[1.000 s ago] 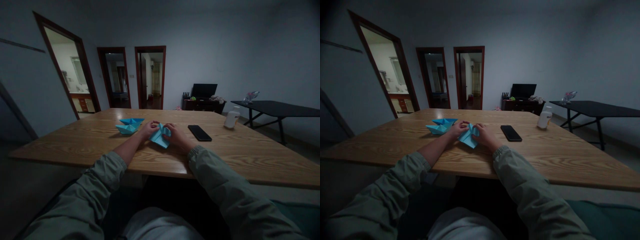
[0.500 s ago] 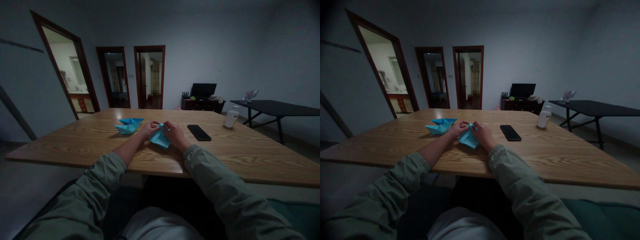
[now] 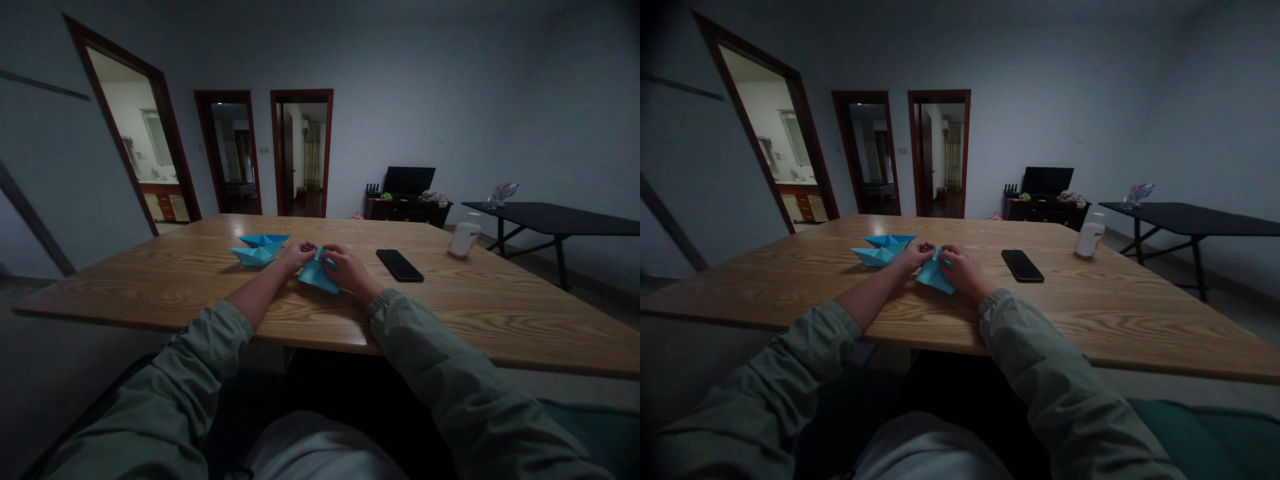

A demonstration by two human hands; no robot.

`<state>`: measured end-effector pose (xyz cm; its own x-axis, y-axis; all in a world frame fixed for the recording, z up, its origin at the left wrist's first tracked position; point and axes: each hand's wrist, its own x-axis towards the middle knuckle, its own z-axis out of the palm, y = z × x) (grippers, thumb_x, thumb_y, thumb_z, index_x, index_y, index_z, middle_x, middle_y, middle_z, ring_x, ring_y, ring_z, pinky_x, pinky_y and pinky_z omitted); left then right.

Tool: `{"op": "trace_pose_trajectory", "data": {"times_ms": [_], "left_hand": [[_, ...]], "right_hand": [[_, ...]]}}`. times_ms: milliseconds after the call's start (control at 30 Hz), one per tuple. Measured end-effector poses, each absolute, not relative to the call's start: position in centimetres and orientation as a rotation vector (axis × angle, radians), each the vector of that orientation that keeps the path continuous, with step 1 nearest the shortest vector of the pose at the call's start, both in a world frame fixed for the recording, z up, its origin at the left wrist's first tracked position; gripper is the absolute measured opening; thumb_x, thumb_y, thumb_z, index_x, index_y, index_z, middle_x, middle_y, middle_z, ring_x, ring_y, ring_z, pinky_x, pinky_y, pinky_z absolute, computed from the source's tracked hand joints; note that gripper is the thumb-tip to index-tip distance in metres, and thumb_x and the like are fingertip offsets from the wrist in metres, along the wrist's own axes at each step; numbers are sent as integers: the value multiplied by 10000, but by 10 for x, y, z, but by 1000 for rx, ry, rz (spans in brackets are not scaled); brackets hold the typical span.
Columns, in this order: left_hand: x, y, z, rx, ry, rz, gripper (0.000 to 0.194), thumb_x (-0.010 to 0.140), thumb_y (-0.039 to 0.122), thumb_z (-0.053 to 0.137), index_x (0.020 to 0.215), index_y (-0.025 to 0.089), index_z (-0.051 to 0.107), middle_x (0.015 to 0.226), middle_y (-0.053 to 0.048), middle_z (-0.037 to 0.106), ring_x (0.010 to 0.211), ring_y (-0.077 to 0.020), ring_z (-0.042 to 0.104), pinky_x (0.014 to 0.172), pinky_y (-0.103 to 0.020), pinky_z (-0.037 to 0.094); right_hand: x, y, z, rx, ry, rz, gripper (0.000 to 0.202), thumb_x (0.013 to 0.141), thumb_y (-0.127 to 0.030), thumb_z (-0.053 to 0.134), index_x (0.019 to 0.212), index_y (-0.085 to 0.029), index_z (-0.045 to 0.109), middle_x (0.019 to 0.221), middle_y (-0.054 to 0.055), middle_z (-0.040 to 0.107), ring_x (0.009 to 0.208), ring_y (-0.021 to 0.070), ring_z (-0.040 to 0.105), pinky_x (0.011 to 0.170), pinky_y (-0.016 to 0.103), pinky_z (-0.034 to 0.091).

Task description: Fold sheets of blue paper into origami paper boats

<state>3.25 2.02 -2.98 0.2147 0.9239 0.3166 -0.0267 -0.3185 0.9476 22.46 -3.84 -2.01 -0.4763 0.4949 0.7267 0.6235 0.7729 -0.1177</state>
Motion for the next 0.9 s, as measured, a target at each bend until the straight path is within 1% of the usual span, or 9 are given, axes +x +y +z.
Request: {"op": "trace_pose_trajectory", "data": {"times_ms": [67, 133, 233, 300, 467, 533, 667, 800, 900], "left_hand": [[31, 18, -29, 1535, 908, 1228, 348, 650, 389, 792, 845, 133, 659, 669, 2, 611, 586, -112, 553, 575, -237, 430], [31, 15, -27, 1544, 913, 1192, 370, 680, 449, 765, 857, 137, 672, 677, -4, 609, 584, -111, 550, 553, -230, 425], [32, 10, -24, 1593, 894, 1187, 406, 658, 476, 781, 868, 139, 694, 714, -17, 632, 619, -116, 565, 559, -223, 435], [33, 8, -22, 1624, 885, 1192, 412, 648, 481, 787, 865, 140, 707, 722, -19, 642, 634, -118, 567, 565, -221, 439], [36, 5, -20, 1626, 853, 1173, 388, 693, 484, 754, 847, 128, 727, 693, -22, 656, 608, -110, 546, 575, -225, 430], [37, 5, -21, 1621, 838, 1169, 386, 693, 451, 767, 894, 124, 733, 740, -35, 684, 627, -112, 560, 604, -234, 441], [37, 8, -24, 1625, 775, 1214, 452, 622, 361, 836, 987, 125, 713, 867, -68, 721, 731, -143, 614, 688, -260, 475], [35, 13, -25, 1653, 817, 1272, 504, 630, 368, 833, 1042, 130, 667, 862, -72, 709, 749, -158, 633, 702, -280, 491], [34, 13, -26, 1672, 874, 1285, 553, 637, 369, 832, 1092, 132, 624, 936, -97, 688, 766, -160, 639, 697, -283, 496]], "right_hand": [[226, -39, -20, -841, -2159, -175, 179, 868, -143, 620, 1019, -193, 702, 1228, 108, 603, 1069, 240, 598, 948, 353, 470], [227, -39, -20, -848, -2132, -112, 151, 898, -188, 601, 1022, -190, 687, 1185, 106, 620, 1036, 228, 609, 928, 343, 476], [227, -37, -20, -922, -2040, -24, 129, 935, -257, 569, 1009, -191, 651, 986, 75, 665, 892, 210, 632, 820, 326, 495], [227, -35, -20, -971, -1980, 27, 131, 927, -277, 580, 1020, -197, 626, 906, 50, 669, 819, 204, 631, 752, 315, 490], [226, -30, -21, -984, -1916, 191, 222, 896, -258, 606, 1115, -219, 604, 895, 28, 673, 756, 182, 634, 648, 270, 469], [227, -27, -21, -983, -1897, 231, 228, 884, -257, 618, 1109, -214, 618, 866, 26, 669, 734, 178, 630, 631, 263, 463], [230, -22, -23, -980, -1851, 377, 314, 855, -282, 649, 1154, -195, 607, 853, 34, 669, 717, 176, 618, 592, 247, 460], [235, -19, -25, -922, -1851, 506, 381, 818, -317, 671, 1168, -186, 596, 893, 52, 671, 703, 169, 597, 562, 238, 457], [238, -16, -27, -907, -1782, 606, 404, 794, -338, 663, 1161, -188, 583, 862, 42, 663, 667, 158, 581, 527, 223, 436]]}}
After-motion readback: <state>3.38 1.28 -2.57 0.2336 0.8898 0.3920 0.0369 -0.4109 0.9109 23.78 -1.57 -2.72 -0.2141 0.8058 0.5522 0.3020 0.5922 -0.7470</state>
